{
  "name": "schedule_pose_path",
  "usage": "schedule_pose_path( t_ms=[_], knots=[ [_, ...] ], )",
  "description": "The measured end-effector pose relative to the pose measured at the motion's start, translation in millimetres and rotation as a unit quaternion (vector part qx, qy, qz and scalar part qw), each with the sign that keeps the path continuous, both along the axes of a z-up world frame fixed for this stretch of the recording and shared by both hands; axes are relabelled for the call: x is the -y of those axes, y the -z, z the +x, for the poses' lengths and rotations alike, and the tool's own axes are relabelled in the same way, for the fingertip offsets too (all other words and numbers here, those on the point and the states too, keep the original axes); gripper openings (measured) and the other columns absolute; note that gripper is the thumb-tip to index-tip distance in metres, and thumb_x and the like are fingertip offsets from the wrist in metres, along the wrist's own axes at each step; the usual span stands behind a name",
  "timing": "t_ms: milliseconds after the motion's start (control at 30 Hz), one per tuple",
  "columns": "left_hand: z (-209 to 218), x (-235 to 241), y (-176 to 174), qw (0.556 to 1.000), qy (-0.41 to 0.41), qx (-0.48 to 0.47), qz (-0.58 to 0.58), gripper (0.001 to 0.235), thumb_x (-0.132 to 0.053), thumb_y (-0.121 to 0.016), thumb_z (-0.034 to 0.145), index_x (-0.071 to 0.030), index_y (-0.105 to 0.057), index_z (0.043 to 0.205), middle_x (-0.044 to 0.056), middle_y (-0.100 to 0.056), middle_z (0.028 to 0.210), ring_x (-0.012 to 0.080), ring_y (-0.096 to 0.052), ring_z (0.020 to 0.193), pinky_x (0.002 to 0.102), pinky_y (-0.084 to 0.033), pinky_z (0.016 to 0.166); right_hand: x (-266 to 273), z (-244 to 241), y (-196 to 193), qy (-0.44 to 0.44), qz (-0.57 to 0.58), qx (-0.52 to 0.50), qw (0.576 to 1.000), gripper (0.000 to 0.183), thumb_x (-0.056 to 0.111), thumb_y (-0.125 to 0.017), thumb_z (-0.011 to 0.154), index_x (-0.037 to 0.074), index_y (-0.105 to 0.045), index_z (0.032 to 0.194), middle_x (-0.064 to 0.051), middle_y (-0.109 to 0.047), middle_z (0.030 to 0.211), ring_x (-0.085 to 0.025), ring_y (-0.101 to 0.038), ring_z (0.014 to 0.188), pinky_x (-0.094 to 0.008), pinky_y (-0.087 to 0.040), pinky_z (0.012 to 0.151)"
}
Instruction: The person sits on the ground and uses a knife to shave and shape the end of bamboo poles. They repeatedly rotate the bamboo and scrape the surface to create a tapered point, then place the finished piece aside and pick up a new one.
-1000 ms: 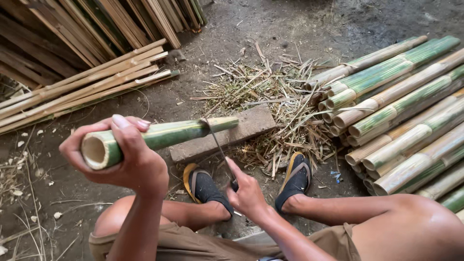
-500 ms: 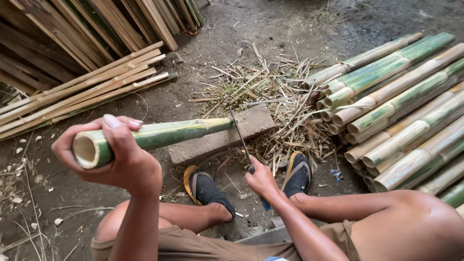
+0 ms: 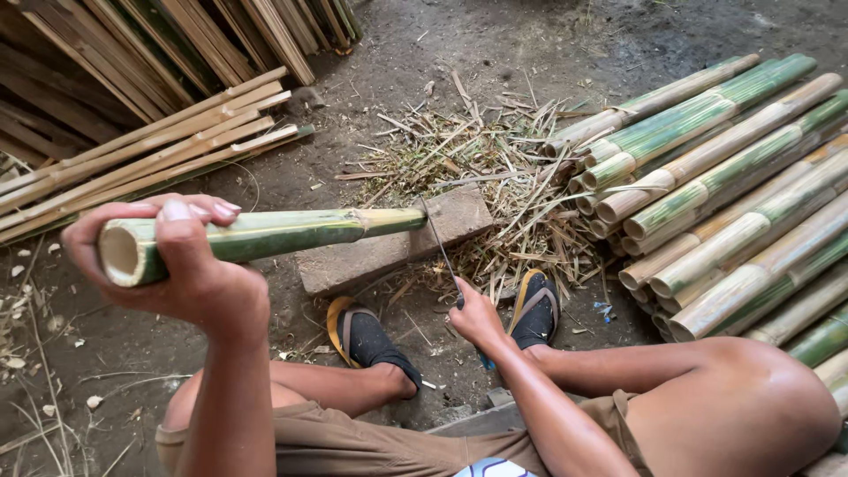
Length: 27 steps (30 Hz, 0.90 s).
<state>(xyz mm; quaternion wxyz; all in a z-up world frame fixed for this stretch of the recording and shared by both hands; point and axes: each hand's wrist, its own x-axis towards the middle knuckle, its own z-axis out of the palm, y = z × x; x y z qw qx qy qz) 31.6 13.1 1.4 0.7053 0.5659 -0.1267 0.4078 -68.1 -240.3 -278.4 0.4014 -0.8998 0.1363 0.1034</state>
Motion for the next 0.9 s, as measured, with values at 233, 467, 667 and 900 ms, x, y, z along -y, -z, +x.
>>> schedule_pose_path(
  t_ms=[233, 467, 667, 900],
  knots=[
    [3, 3, -4, 0.998, 0.014, 0.031, 0.05, 0.015, 0.002, -0.056, 0.098, -0.002, -0.044, 0.107, 0.012, -0.054, 0.077, 0.022, -0.06, 0.057, 0.036, -0.061, 0.055, -10, -19, 50, 0.04, 0.052, 0.039, 0.997, 0.069, 0.018, -0.065, 0.08, 0.013, -0.05, 0.148, -0.026, -0.072, 0.092, -0.035, -0.069, 0.069, -0.045, -0.055, 0.072],
    [3, -15, -21, 0.979, 0.196, -0.023, 0.046, 0.023, -0.01, -0.057, 0.089, -0.005, -0.049, 0.11, 0.007, -0.054, 0.09, 0.0188, -0.058, 0.073, 0.032, -0.06, 0.07, 25, -5, 38, 0.077, 0.181, -0.049, 0.979, 0.081, 0.015, -0.067, 0.073, 0.024, -0.047, 0.151, -0.016, -0.063, 0.079, -0.021, -0.06, 0.063, -0.038, -0.05, 0.06],
    [13, 1, -7, 0.995, 0.099, 0.007, -0.027, 0.026, -0.014, -0.064, 0.097, -0.005, -0.049, 0.116, 0.009, -0.054, 0.095, 0.0192, -0.059, 0.075, 0.032, -0.057, 0.068, 18, 6, -90, 0.05, 0.155, -0.144, 0.976, 0.064, 0.034, -0.058, 0.092, 0.028, -0.045, 0.154, -0.002, -0.054, 0.069, -0.015, -0.051, 0.056, -0.034, -0.044, 0.053],
    [3, 13, 9, 0.999, 0.032, 0.015, 0.024, 0.015, -0.01, -0.06, 0.103, -0.003, -0.047, 0.107, 0.013, -0.056, 0.089, 0.0195, -0.06, 0.07, 0.032, -0.056, 0.066, -32, -36, -190, -0.077, 0.224, -0.013, 0.971, 0.066, 0.036, -0.048, 0.099, 0.017, -0.036, 0.161, -0.004, -0.053, 0.063, -0.014, -0.05, 0.055, -0.034, -0.045, 0.053]
  ],
)
